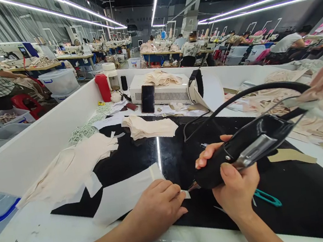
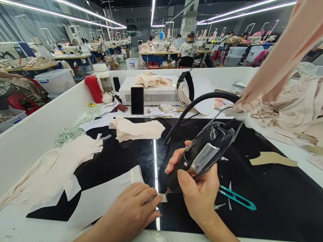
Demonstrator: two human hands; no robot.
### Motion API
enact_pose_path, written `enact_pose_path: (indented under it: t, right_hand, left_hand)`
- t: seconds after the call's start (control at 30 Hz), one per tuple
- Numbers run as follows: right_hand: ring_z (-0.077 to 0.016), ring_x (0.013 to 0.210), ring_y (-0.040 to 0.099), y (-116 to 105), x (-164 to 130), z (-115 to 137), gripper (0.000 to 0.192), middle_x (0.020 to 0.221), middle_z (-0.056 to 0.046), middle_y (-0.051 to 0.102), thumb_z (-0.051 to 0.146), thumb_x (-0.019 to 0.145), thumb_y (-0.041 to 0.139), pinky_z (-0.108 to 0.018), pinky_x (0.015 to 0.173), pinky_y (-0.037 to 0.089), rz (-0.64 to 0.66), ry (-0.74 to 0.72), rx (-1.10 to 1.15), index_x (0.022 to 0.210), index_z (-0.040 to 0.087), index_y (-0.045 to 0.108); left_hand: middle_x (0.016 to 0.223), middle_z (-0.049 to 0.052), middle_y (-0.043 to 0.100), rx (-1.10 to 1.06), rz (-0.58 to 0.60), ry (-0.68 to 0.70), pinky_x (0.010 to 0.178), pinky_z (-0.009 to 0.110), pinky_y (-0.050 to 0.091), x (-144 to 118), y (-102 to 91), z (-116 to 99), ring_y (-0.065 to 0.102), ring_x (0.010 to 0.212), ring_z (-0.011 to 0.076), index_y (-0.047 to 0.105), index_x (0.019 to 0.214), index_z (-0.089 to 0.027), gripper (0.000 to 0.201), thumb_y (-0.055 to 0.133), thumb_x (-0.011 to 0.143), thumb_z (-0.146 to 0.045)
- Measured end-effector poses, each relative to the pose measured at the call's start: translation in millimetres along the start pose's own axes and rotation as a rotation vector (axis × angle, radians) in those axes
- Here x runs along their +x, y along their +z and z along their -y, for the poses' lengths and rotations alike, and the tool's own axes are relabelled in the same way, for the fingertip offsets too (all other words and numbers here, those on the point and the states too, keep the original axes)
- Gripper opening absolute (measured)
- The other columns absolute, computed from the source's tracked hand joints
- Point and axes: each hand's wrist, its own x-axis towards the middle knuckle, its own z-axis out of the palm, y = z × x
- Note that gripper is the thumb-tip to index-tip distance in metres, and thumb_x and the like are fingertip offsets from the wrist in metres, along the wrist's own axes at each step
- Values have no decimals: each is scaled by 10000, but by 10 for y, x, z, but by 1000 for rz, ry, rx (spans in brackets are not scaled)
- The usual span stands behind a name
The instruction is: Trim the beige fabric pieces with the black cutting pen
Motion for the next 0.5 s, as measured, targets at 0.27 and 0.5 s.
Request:
enact_pose_path:
  t: [0.27, 0.5]
  right_hand:
    - [-157, 646, 644, 6, 30, 28, 425, 839, 23, 666, 413, 840, 806, -343, 611, 567, -16, 0, -7, 1194, 281, 611]
    - [-150, 652, 646, 24, 21, 43, 412, 843, 26, 678, 383, 843, 807, -327, 614, 571, -9, -13, 27, 1196, 276, 623]
  left_hand:
    - [1044, 36, 664, -15, -4, -14, 894, 377, 522, -16, 10, 7, 628, 999, 220, 622, 1178, -151, 285, 702, 991, -350]
    - [1063, 36, 676, -32, -4, -21, 892, 382, 529, -13, 24, -1, 630, 992, 235, 623, 1208, -142, 370, 773, 935, -342]
